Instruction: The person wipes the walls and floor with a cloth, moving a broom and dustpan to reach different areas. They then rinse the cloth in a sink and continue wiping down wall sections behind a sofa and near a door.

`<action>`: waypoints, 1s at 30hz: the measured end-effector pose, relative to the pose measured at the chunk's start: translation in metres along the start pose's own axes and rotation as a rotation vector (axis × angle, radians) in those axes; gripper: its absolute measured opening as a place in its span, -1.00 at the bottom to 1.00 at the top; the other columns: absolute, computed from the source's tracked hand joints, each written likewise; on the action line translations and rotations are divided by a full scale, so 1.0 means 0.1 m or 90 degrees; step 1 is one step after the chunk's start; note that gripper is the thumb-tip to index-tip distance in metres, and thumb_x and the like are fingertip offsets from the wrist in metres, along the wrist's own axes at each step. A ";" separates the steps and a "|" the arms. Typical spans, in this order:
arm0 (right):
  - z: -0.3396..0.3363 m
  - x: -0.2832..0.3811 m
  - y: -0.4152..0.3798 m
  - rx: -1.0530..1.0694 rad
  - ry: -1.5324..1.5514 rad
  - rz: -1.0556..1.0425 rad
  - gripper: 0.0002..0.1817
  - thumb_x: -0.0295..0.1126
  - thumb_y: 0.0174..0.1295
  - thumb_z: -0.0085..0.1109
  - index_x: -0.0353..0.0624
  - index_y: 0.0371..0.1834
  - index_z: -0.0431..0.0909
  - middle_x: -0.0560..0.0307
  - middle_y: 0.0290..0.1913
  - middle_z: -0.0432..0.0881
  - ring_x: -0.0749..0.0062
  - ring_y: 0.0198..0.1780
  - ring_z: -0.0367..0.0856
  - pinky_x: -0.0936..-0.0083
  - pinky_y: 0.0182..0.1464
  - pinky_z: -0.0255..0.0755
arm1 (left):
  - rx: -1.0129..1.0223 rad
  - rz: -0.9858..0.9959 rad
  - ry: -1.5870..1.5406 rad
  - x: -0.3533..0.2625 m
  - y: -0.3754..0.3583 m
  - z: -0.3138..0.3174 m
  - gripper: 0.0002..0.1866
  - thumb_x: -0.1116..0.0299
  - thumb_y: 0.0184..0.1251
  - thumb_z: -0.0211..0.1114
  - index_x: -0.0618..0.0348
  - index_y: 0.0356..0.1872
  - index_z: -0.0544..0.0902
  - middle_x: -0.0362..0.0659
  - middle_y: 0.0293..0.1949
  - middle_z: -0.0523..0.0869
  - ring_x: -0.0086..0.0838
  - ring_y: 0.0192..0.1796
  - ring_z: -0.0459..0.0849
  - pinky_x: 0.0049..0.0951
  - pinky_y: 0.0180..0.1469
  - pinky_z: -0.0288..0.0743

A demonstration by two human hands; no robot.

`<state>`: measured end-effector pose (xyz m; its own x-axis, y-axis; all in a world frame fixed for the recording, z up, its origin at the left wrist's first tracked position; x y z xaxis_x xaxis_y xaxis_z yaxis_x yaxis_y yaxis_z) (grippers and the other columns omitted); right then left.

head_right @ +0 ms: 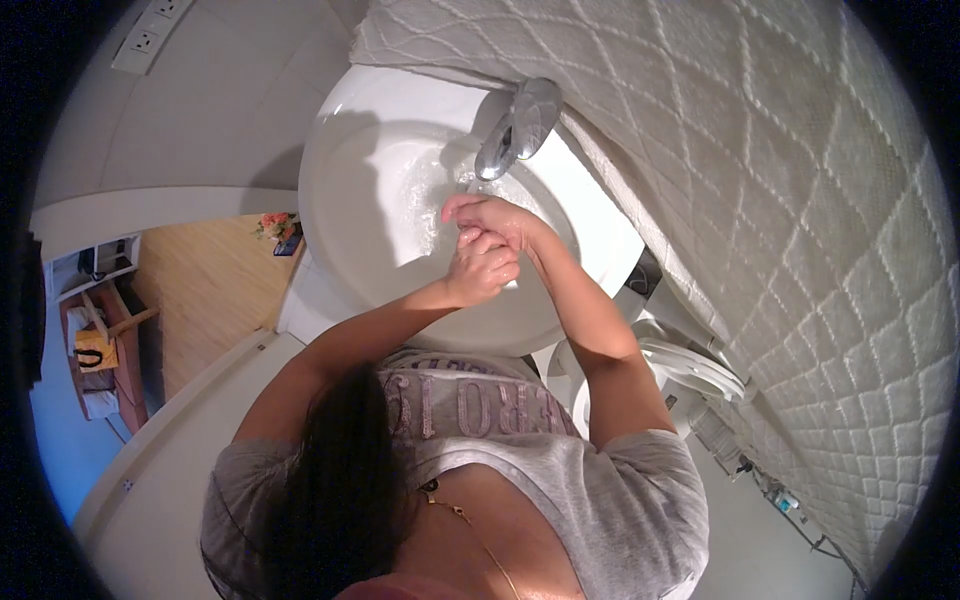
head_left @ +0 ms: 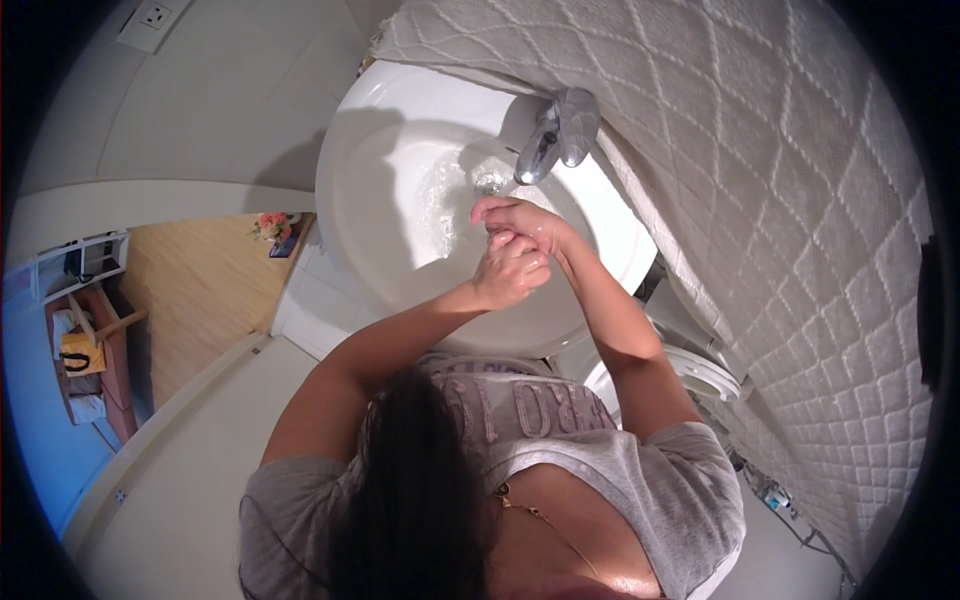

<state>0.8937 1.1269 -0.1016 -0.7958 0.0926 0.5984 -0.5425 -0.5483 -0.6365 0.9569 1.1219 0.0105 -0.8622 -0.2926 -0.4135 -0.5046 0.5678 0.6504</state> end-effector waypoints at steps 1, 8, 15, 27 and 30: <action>-0.03 -0.01 0.00 -0.032 -0.090 0.032 -0.85 -0.46 0.22 -0.10 -0.17 -0.22 0.49 0.38 -0.60 0.27 0.70 -0.56 0.22 0.71 -0.55 0.13 | 0.008 0.010 0.015 0.00 -0.04 0.06 -0.97 0.36 -0.17 0.19 -0.10 -0.65 0.54 -0.41 -0.37 0.56 -0.50 -0.12 0.47 -0.30 0.00 0.14; -0.57 0.12 -0.08 -0.359 -0.299 -0.115 -0.82 -0.39 0.25 -0.09 -0.19 -0.22 0.50 0.14 -0.42 0.49 0.53 -0.41 0.39 0.53 -0.37 0.31 | 0.082 -0.039 -0.130 0.38 -0.24 0.27 -0.94 0.34 0.07 0.14 0.00 -0.44 0.56 -0.27 -0.26 0.55 -0.34 -0.04 0.45 -0.25 0.11 0.13; -0.74 0.25 -0.50 -0.529 -0.322 -0.279 -0.79 -0.31 0.25 0.07 -0.25 -0.22 0.47 0.08 -0.41 0.52 0.44 -0.36 0.49 0.49 -0.26 0.39 | 0.196 -0.727 -0.127 1.81 -0.70 0.14 -0.47 -0.03 0.46 -0.26 0.23 -0.03 0.47 0.08 -0.15 0.53 -0.13 -0.02 0.47 -0.25 0.10 0.28; -0.56 0.31 -0.54 -0.491 -0.745 -0.120 -0.72 -0.24 0.12 0.14 -0.03 -0.10 0.58 0.03 -0.28 0.62 0.05 -0.06 0.52 0.26 -0.08 0.42 | -0.289 -0.892 -0.772 2.22 -0.58 -0.60 -0.58 0.10 0.47 -0.10 0.23 -0.06 0.57 -0.13 -0.16 0.63 -0.44 -0.06 0.56 -0.40 -0.03 0.44; -0.55 0.27 -0.60 -0.510 -0.925 -0.150 -0.69 -0.28 0.10 0.15 -0.03 -0.06 0.56 0.02 -0.10 0.56 0.14 0.00 0.47 0.25 -0.03 0.38 | -0.220 -1.032 -0.798 2.07 -0.80 -0.46 -0.55 0.05 0.46 -0.09 0.23 -0.02 0.55 -0.11 -0.11 0.61 -0.43 -0.02 0.55 -0.40 0.03 0.44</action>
Point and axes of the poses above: each hand's wrist, its own y-axis towards the middle knuckle, its own z-axis out of the palm, x = y × z, the point moved 10 cm from there along y, towards the middle knuckle
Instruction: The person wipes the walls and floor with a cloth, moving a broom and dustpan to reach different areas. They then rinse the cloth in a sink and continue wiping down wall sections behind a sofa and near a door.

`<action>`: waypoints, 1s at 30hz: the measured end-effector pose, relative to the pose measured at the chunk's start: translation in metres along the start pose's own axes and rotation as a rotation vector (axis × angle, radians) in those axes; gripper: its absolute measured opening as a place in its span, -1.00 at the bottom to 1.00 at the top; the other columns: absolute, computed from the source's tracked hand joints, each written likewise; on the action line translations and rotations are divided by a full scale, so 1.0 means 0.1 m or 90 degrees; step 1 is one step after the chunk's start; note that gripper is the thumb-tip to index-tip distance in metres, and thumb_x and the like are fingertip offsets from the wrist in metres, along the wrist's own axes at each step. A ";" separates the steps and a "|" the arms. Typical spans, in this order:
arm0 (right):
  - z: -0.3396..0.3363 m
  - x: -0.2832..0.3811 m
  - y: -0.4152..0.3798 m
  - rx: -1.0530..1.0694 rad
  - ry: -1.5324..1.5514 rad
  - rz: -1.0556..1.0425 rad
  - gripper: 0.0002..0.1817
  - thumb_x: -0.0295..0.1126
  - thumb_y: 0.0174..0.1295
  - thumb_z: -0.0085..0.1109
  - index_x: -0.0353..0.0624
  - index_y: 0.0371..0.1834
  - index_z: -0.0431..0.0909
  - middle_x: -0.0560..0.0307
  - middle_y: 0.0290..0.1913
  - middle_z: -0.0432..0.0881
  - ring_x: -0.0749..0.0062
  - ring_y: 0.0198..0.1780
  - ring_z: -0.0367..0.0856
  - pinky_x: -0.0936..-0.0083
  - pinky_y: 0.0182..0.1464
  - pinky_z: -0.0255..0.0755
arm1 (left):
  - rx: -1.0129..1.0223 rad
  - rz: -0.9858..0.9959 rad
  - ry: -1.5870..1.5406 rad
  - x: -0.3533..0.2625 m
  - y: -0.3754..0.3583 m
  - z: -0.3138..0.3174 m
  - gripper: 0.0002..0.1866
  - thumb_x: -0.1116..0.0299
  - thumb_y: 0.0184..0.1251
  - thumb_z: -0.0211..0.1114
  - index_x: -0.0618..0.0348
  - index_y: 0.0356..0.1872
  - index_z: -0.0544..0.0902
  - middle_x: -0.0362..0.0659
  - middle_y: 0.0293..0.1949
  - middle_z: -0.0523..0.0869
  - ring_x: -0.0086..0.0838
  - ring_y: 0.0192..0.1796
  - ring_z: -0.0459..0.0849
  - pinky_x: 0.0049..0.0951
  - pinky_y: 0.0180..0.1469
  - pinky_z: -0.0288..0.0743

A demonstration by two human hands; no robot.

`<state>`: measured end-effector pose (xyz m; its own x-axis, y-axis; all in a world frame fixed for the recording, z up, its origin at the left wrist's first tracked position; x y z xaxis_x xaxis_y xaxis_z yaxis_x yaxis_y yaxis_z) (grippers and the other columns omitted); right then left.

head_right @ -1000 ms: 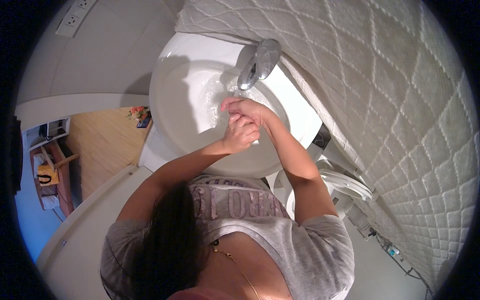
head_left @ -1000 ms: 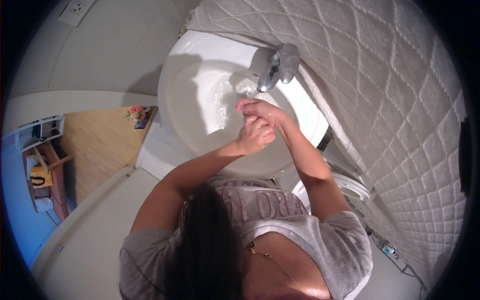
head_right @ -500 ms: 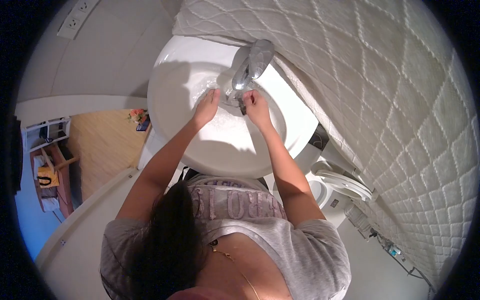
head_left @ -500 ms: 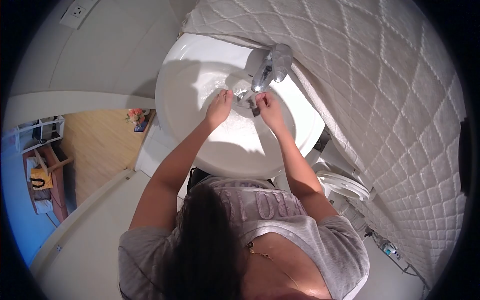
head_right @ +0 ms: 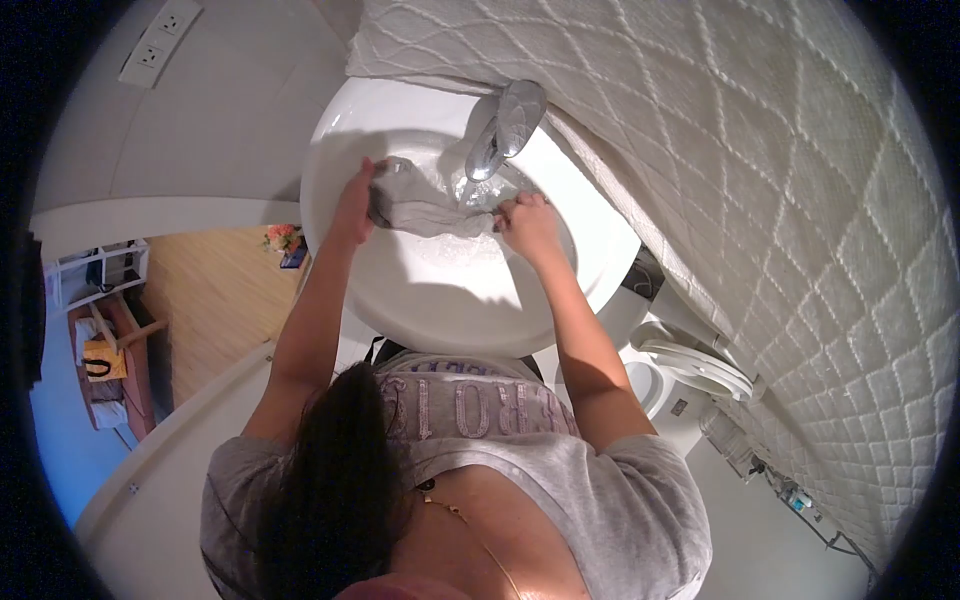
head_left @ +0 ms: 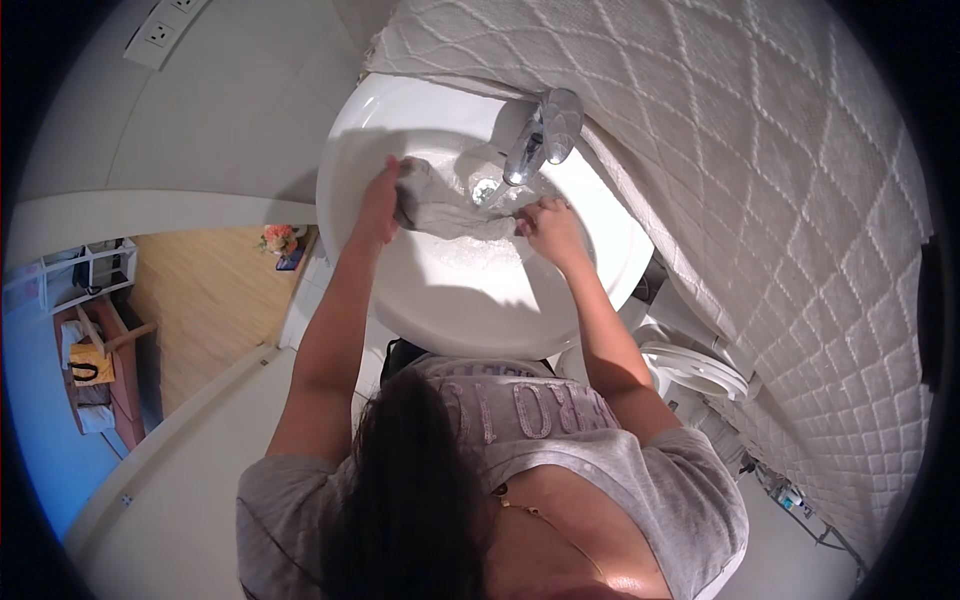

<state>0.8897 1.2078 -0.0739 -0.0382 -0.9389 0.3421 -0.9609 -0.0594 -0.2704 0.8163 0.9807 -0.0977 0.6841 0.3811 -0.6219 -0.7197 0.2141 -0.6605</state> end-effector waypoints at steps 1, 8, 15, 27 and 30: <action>-0.01 0.08 0.01 -0.055 0.040 -0.037 -0.66 -0.31 0.08 0.16 -0.06 -0.04 0.53 0.02 -0.11 0.55 0.11 -0.01 0.47 0.23 -0.02 0.37 | 0.025 0.037 0.104 0.01 -0.04 0.09 -0.54 0.04 0.45 -0.10 0.24 -0.01 0.54 -0.10 -0.09 0.60 -0.41 -0.01 0.55 -0.38 0.05 0.43; 0.18 0.39 0.27 -0.067 0.329 -0.064 -0.64 -0.40 -0.03 0.15 -0.23 -0.12 0.41 -0.07 -0.16 0.46 0.04 -0.08 0.42 0.29 0.02 0.31 | 0.235 -0.046 -0.023 0.05 -0.46 0.89 -0.46 -0.02 0.44 -0.14 0.27 0.11 0.44 -0.08 0.01 0.56 -0.32 0.10 0.51 -0.27 0.18 0.36; 0.06 0.59 0.13 -0.102 0.986 0.036 -0.77 -0.37 0.02 0.14 -0.31 -0.30 0.54 0.14 -0.40 0.58 0.49 -0.34 0.50 0.57 -0.21 0.38 | 0.154 0.146 0.066 0.45 0.03 0.20 -0.55 0.03 0.41 -0.04 0.23 0.03 0.47 -0.11 -0.08 0.57 -0.33 -0.01 0.55 -0.25 0.10 0.42; -0.01 0.43 0.20 -0.104 0.595 0.053 -0.52 -0.19 0.17 0.15 -0.26 0.06 0.36 -0.07 -0.28 0.55 0.25 -0.28 0.53 0.42 -0.22 0.38 | 0.143 -0.128 0.020 0.89 -0.15 0.69 -0.64 0.09 0.45 -0.10 0.12 -0.03 0.49 -0.14 -0.12 0.57 -0.39 -0.06 0.56 -0.31 -0.04 0.49; 0.06 0.47 0.17 -0.006 0.536 -0.006 -0.57 -0.23 0.15 0.13 -0.29 0.01 0.41 -0.21 -0.12 0.55 0.06 -0.08 0.54 0.35 -0.01 0.37 | 0.135 -0.105 0.082 0.73 -0.23 0.60 -0.59 0.02 0.43 -0.12 0.15 -0.10 0.51 -0.17 -0.14 0.57 -0.40 0.00 0.50 -0.27 -0.02 0.45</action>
Point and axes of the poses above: each hand's wrist, its own y-axis towards the middle knuckle, its own z-axis out of the palm, x = y × z, the point moved 10 cm from there along y, towards the middle knuckle
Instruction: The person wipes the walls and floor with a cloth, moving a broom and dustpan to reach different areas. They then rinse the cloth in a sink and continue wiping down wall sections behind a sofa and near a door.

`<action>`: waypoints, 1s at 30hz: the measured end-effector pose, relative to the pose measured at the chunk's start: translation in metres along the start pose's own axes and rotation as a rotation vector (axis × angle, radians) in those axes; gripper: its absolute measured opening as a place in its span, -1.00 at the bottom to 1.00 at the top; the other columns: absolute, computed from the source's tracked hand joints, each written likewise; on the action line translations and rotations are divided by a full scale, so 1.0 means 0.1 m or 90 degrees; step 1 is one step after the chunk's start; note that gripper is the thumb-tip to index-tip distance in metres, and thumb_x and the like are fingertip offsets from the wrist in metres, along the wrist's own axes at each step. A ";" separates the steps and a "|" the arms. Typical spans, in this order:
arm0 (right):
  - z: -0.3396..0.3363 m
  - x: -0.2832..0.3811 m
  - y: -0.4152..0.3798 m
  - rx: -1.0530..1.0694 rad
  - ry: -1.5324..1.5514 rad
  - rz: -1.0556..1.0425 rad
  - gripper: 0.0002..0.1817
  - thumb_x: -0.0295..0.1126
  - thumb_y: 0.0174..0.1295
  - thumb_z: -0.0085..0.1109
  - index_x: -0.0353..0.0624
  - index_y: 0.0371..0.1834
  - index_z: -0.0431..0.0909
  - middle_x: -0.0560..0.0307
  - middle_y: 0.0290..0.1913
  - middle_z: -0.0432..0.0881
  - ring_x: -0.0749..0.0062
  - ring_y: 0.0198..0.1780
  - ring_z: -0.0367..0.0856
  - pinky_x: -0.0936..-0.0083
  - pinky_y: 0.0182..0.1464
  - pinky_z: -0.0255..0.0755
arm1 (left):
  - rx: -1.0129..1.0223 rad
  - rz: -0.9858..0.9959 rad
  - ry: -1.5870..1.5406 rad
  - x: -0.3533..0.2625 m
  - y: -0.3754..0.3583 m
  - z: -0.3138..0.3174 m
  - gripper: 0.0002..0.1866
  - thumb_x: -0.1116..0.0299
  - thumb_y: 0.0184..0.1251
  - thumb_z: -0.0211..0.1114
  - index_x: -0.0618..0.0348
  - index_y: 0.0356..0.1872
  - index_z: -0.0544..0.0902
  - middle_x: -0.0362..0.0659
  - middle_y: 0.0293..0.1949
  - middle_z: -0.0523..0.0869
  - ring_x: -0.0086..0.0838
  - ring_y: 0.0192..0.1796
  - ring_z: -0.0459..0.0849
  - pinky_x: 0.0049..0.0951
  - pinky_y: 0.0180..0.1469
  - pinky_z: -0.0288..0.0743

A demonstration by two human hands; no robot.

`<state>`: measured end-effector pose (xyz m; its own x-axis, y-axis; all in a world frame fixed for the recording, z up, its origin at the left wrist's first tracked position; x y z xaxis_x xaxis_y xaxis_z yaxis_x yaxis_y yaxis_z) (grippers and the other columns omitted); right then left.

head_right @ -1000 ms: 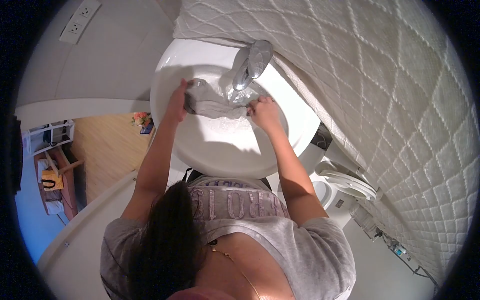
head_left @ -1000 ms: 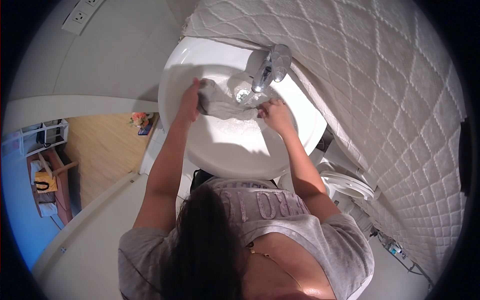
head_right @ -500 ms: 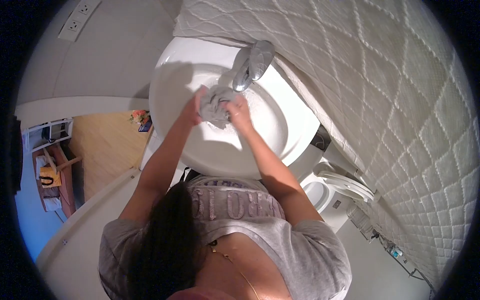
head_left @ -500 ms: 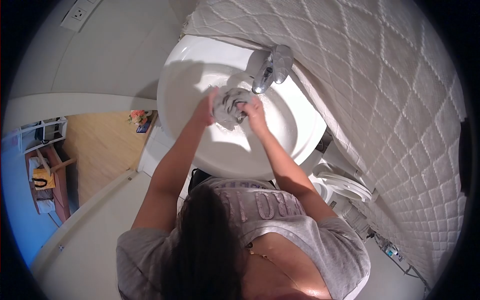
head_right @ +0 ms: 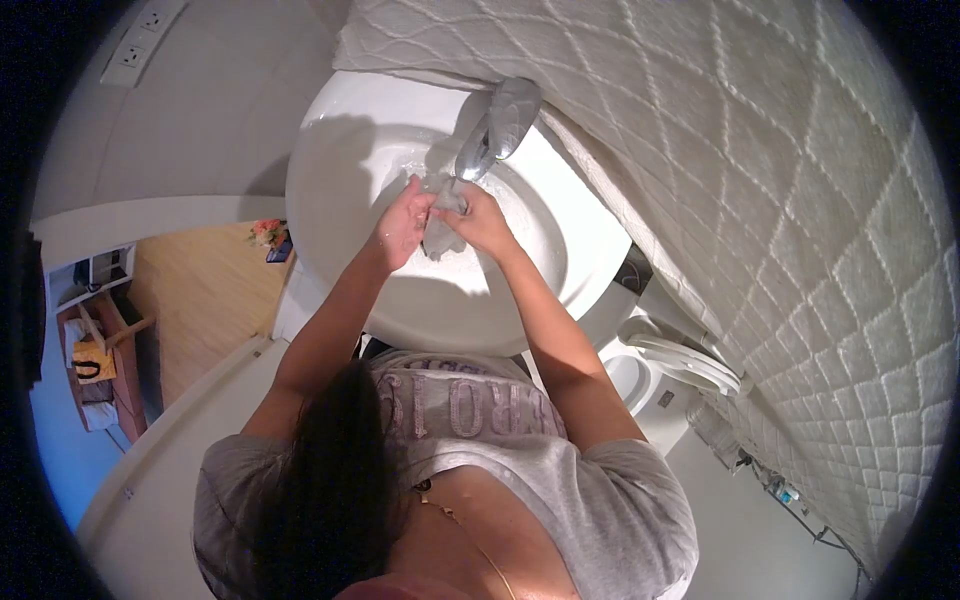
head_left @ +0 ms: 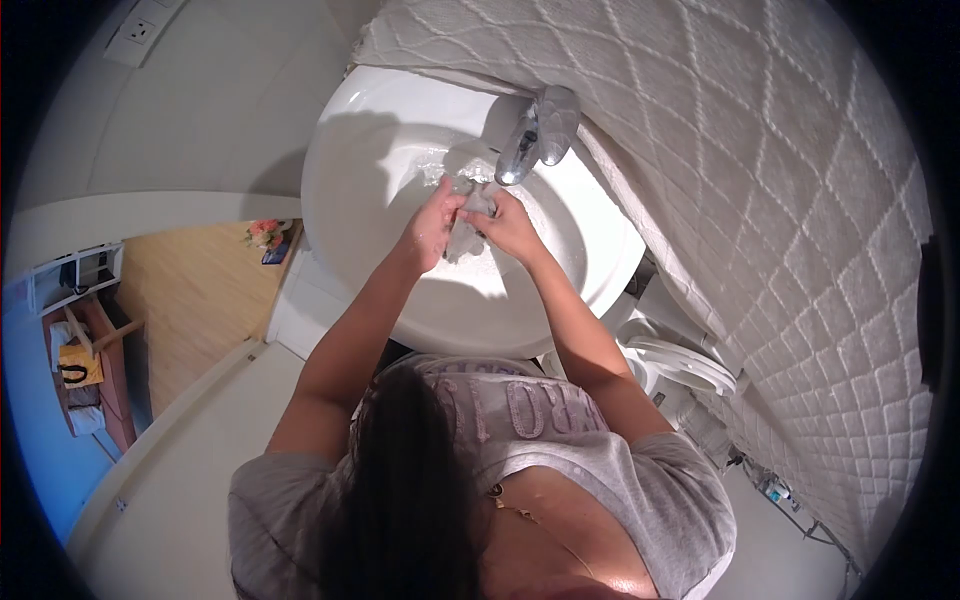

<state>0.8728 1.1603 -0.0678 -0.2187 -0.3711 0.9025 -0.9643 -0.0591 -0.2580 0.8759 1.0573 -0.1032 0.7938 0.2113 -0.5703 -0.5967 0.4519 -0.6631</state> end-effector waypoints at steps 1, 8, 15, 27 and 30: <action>0.03 -0.05 -0.02 -0.002 0.015 -0.018 -0.59 -0.25 0.14 0.12 -0.29 -0.01 0.43 -0.17 -0.13 0.56 0.11 -0.08 0.54 0.37 0.00 0.37 | -0.027 0.005 0.029 -0.04 -0.05 -0.03 -0.56 -0.01 0.43 -0.13 0.17 -0.14 0.52 -0.19 -0.16 0.57 -0.41 0.03 0.46 -0.25 0.00 0.43; 0.33 0.10 -0.24 0.014 0.375 0.071 -0.75 -0.37 0.15 0.07 -0.30 -0.17 0.52 0.10 -0.26 0.58 0.50 -0.22 0.50 0.56 -0.12 0.38 | 0.225 0.099 -0.102 0.49 0.23 -0.15 -0.76 0.32 0.22 0.16 0.19 -0.13 0.54 -0.11 -0.13 0.57 -0.42 -0.05 0.55 -0.40 -0.05 0.48; 0.29 -0.44 -0.06 -0.073 0.861 0.256 -0.62 -0.20 0.23 0.01 -0.28 -0.04 0.41 0.05 -0.15 0.58 0.31 -0.12 0.56 0.45 -0.01 0.43 | -0.050 0.002 -0.265 0.16 -0.15 0.34 -0.54 0.48 0.07 -0.06 0.19 0.09 0.41 -0.13 -0.03 0.54 -0.35 0.03 0.51 -0.33 0.03 0.45; 0.00 0.85 -0.35 -0.200 -0.136 -0.389 -0.60 -0.49 0.00 0.25 -0.23 -0.04 0.42 -0.03 -0.26 0.56 0.04 -0.31 0.48 0.28 -0.22 0.39 | 0.125 0.110 -0.233 -0.18 0.00 0.28 -0.78 0.21 0.33 0.11 0.10 -0.14 0.51 -0.11 -0.15 0.59 -0.31 -0.12 0.60 -0.31 -0.04 0.51; -0.14 0.18 -0.33 -0.261 0.210 -0.039 -0.68 -0.37 0.23 0.12 -0.17 0.01 0.31 0.08 -0.24 0.51 0.46 -0.29 0.46 0.56 -0.34 0.35 | -0.079 0.086 -0.321 -0.05 0.34 0.09 -0.91 0.39 0.32 0.12 0.11 -0.21 0.48 -0.08 -0.15 0.59 -0.37 -0.15 0.60 -0.37 -0.17 0.54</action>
Point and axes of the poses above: each hand's wrist, its own y-axis towards the middle knuckle, its own z-axis out of the palm, x = y × z, the point moved 10 cm from there along y, towards the middle knuckle
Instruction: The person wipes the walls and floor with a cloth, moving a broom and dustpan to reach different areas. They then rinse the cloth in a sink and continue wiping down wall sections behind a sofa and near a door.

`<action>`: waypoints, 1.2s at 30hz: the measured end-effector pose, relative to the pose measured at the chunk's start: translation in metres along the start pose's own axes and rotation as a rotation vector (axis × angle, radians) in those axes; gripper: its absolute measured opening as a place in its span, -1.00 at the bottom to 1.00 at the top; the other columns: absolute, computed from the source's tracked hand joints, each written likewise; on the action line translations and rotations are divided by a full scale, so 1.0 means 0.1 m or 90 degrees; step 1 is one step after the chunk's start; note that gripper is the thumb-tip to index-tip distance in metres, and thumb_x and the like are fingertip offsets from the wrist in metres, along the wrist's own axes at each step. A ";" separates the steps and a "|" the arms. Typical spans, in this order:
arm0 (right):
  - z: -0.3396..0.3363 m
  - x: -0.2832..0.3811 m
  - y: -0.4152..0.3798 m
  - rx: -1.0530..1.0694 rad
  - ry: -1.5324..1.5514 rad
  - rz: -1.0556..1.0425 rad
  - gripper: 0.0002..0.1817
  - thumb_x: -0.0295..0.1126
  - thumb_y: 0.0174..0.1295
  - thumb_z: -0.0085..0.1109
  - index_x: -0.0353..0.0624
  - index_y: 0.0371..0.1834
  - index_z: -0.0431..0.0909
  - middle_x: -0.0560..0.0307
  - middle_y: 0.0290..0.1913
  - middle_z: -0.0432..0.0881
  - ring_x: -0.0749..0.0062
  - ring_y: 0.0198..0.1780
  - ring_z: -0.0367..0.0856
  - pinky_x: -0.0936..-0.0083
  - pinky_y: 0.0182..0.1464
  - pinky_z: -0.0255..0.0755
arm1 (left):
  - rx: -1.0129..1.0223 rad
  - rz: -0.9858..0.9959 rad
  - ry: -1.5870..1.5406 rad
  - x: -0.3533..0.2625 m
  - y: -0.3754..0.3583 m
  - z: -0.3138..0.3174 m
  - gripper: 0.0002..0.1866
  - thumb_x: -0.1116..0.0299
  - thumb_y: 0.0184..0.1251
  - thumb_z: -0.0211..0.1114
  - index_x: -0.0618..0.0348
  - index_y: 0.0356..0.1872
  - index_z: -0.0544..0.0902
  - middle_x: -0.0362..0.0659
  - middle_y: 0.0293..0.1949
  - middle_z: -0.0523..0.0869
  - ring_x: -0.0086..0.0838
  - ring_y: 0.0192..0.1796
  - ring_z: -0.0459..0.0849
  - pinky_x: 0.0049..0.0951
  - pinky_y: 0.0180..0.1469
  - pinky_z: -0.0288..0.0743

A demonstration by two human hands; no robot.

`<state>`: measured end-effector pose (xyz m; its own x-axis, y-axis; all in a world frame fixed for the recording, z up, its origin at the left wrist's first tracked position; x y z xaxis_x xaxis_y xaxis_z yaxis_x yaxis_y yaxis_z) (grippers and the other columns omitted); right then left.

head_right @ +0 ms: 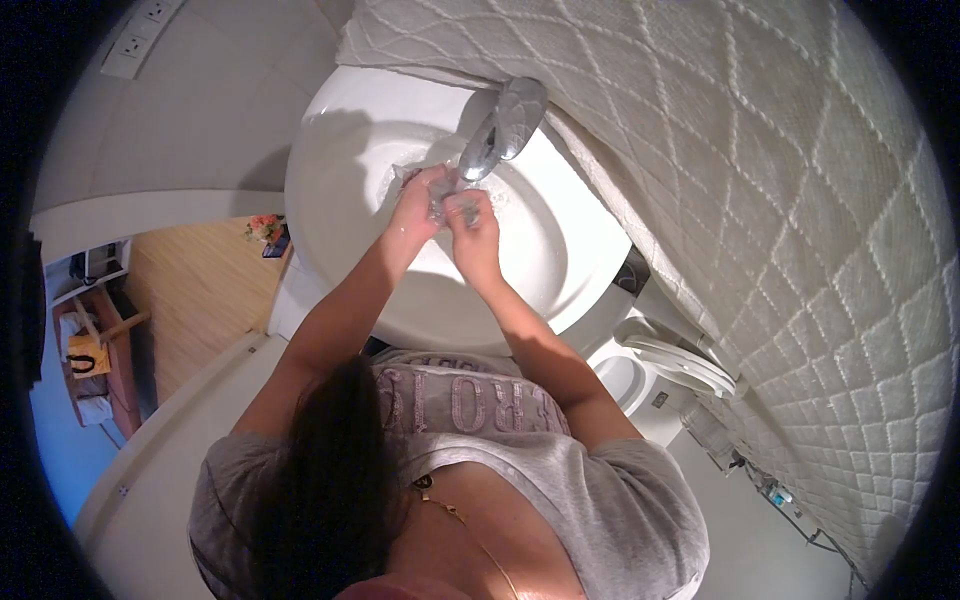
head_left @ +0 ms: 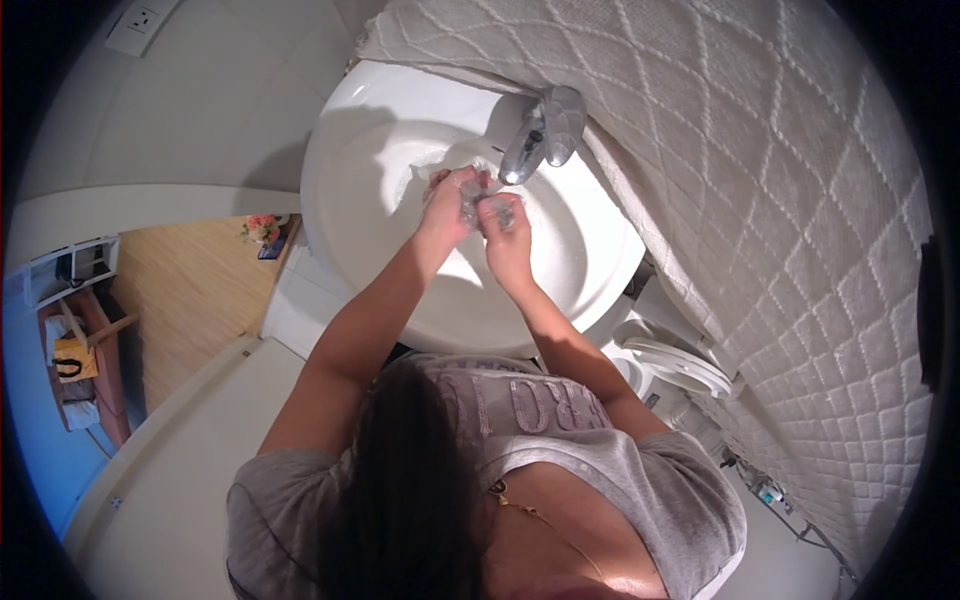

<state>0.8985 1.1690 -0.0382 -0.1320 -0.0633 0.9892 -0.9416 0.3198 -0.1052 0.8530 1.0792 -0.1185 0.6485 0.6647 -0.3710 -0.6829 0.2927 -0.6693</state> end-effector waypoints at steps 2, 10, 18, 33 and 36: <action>-0.09 -0.27 -0.01 -0.142 0.288 0.162 -0.77 -0.27 0.37 -0.06 -0.15 -0.04 0.30 0.13 -0.25 0.47 0.59 -0.32 0.42 0.64 -0.44 0.31 | -0.098 0.098 -0.027 -0.05 -0.14 0.12 -0.93 0.37 0.35 0.11 0.11 -0.27 0.43 -0.15 -0.26 0.57 -0.49 -0.24 0.56 -0.46 -0.27 0.51; 0.04 -1.02 0.18 -0.156 0.419 0.385 -0.75 -0.28 0.35 -0.11 -0.25 -0.10 0.35 0.08 -0.32 0.49 0.48 -0.35 0.48 0.47 -0.46 0.39 | -0.010 0.211 0.177 -0.12 -0.15 0.36 -0.70 0.21 0.43 0.03 0.09 -0.52 0.44 -0.34 -0.61 0.43 -0.68 -0.61 0.30 -0.59 -0.58 0.20; 0.20 -0.94 0.16 -0.114 0.444 0.369 -0.73 -0.31 0.28 -0.15 -0.17 -0.04 0.39 0.07 -0.25 0.50 0.44 -0.31 0.50 0.48 -0.33 0.44 | 0.141 0.117 0.122 -0.06 -0.08 0.32 -0.64 0.25 0.36 0.00 0.03 -0.69 0.32 -0.29 -0.62 0.41 -0.61 -0.55 0.33 -0.48 -0.53 0.20; 0.43 0.72 -0.15 0.213 -0.351 -0.471 -0.88 -0.55 -0.01 0.20 -0.15 -0.39 0.52 0.10 -0.28 0.53 0.14 -0.16 0.47 0.31 0.00 0.27 | 0.322 -0.210 0.063 0.26 0.01 0.18 -0.65 0.17 0.31 0.17 0.10 0.03 0.47 -0.16 -0.13 0.56 -0.43 -0.14 0.58 -0.36 -0.09 0.51; -0.13 -0.05 0.15 -0.043 0.061 -0.059 -0.92 -0.41 0.28 0.00 -0.13 -0.22 0.42 0.18 -0.32 0.51 0.36 -0.21 0.48 0.45 -0.15 0.35 | 0.045 0.017 0.062 0.14 0.08 0.00 -0.78 0.46 0.20 0.23 0.22 -0.14 0.50 -0.14 -0.19 0.59 -0.51 -0.18 0.59 -0.47 -0.11 0.48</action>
<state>0.8891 1.1869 -0.0437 -0.0122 -0.0056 0.9999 -0.9248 0.3803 -0.0092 0.8566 1.0916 -0.1292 0.6573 0.6035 -0.4513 -0.7201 0.3264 -0.6123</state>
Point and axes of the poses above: each hand's wrist, its own y-axis towards the middle knuckle, its own z-axis out of the palm, x = y × z, the point moved 10 cm from there along y, towards the middle knuckle
